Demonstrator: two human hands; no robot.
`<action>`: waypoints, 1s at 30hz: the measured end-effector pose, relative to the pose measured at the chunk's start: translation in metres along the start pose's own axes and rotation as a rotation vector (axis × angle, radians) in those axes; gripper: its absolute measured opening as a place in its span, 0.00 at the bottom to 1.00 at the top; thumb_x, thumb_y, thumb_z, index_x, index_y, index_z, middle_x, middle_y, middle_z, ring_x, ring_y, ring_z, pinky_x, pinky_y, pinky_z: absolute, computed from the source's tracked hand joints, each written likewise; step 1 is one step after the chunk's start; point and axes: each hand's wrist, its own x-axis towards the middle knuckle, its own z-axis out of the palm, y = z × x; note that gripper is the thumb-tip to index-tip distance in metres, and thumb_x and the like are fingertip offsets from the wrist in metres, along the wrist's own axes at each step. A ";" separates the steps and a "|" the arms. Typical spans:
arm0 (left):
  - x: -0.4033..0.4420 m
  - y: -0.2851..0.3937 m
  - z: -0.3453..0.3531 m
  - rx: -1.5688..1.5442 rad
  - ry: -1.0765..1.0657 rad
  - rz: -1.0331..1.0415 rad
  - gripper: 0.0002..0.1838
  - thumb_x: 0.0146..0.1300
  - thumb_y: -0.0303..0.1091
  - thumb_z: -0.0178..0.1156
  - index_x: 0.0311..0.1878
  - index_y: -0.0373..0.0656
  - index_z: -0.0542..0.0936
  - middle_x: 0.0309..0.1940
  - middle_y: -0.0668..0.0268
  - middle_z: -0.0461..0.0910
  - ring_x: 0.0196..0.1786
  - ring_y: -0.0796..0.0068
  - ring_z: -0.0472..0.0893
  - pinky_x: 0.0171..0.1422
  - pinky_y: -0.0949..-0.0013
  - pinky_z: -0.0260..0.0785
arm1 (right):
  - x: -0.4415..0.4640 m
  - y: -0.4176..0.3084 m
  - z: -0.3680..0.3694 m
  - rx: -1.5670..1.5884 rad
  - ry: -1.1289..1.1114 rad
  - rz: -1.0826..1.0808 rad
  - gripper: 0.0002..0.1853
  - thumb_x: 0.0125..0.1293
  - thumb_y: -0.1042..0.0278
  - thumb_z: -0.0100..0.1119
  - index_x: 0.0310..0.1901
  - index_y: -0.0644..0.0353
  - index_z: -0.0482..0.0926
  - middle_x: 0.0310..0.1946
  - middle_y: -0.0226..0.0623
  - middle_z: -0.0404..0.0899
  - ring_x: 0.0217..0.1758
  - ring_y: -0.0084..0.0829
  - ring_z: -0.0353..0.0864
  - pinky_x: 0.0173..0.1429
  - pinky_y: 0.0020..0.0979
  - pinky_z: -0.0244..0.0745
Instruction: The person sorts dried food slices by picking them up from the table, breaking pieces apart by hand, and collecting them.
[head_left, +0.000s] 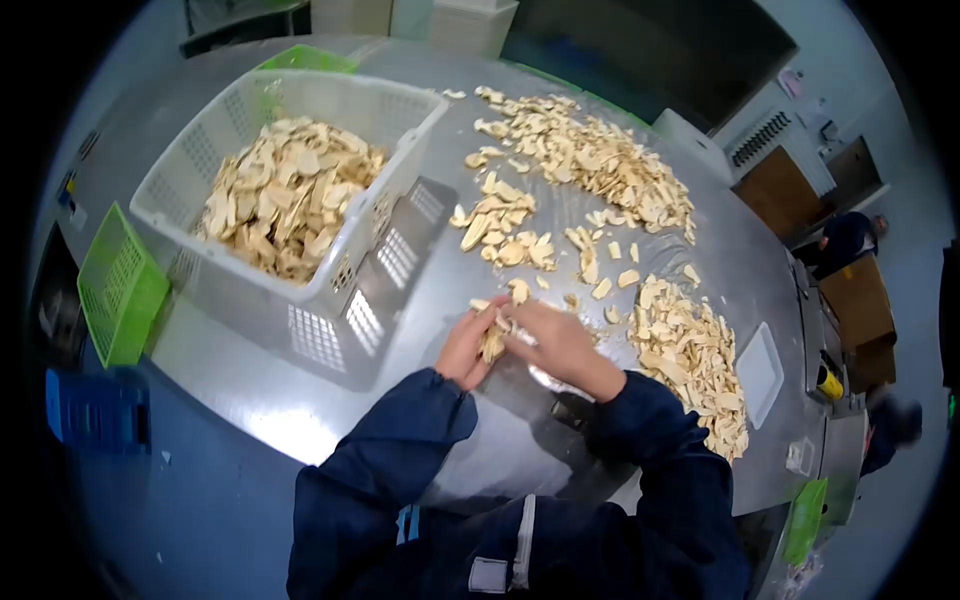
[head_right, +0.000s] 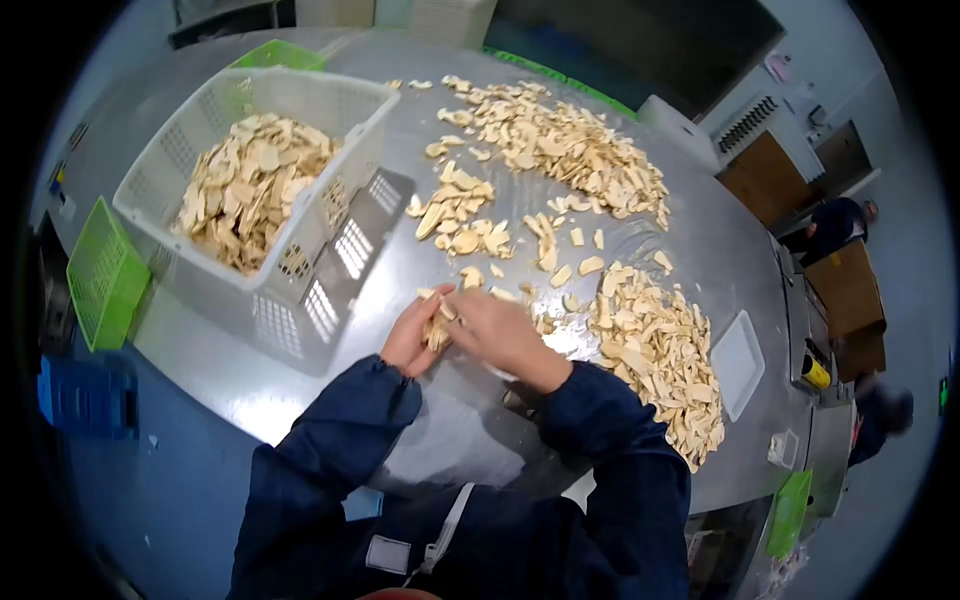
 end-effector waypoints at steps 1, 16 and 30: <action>0.002 0.001 -0.006 0.032 -0.051 -0.008 0.20 0.72 0.37 0.45 0.62 0.37 0.66 0.47 0.63 0.76 0.45 0.79 0.77 0.46 0.75 0.73 | -0.001 0.004 -0.004 0.080 -0.006 0.043 0.14 0.61 0.64 0.56 0.47 0.57 0.75 0.32 0.40 0.76 0.34 0.40 0.79 0.35 0.35 0.74; -0.015 0.015 0.020 0.505 -0.459 -0.506 0.21 0.67 0.41 0.51 0.54 0.33 0.75 0.26 0.73 0.72 0.26 0.86 0.69 0.29 0.81 0.60 | -0.023 0.036 -0.027 0.958 -0.479 0.365 0.05 0.64 0.70 0.57 0.35 0.63 0.79 0.23 0.23 0.74 0.26 0.13 0.68 0.29 0.20 0.61; -0.016 0.014 0.017 0.538 -0.644 -0.649 0.18 0.67 0.35 0.52 0.54 0.33 0.73 0.25 0.72 0.70 0.25 0.85 0.68 0.29 0.79 0.61 | -0.031 0.042 -0.023 1.191 -0.597 0.680 0.06 0.63 0.68 0.58 0.32 0.60 0.77 0.19 0.21 0.70 0.18 0.12 0.65 0.22 0.16 0.57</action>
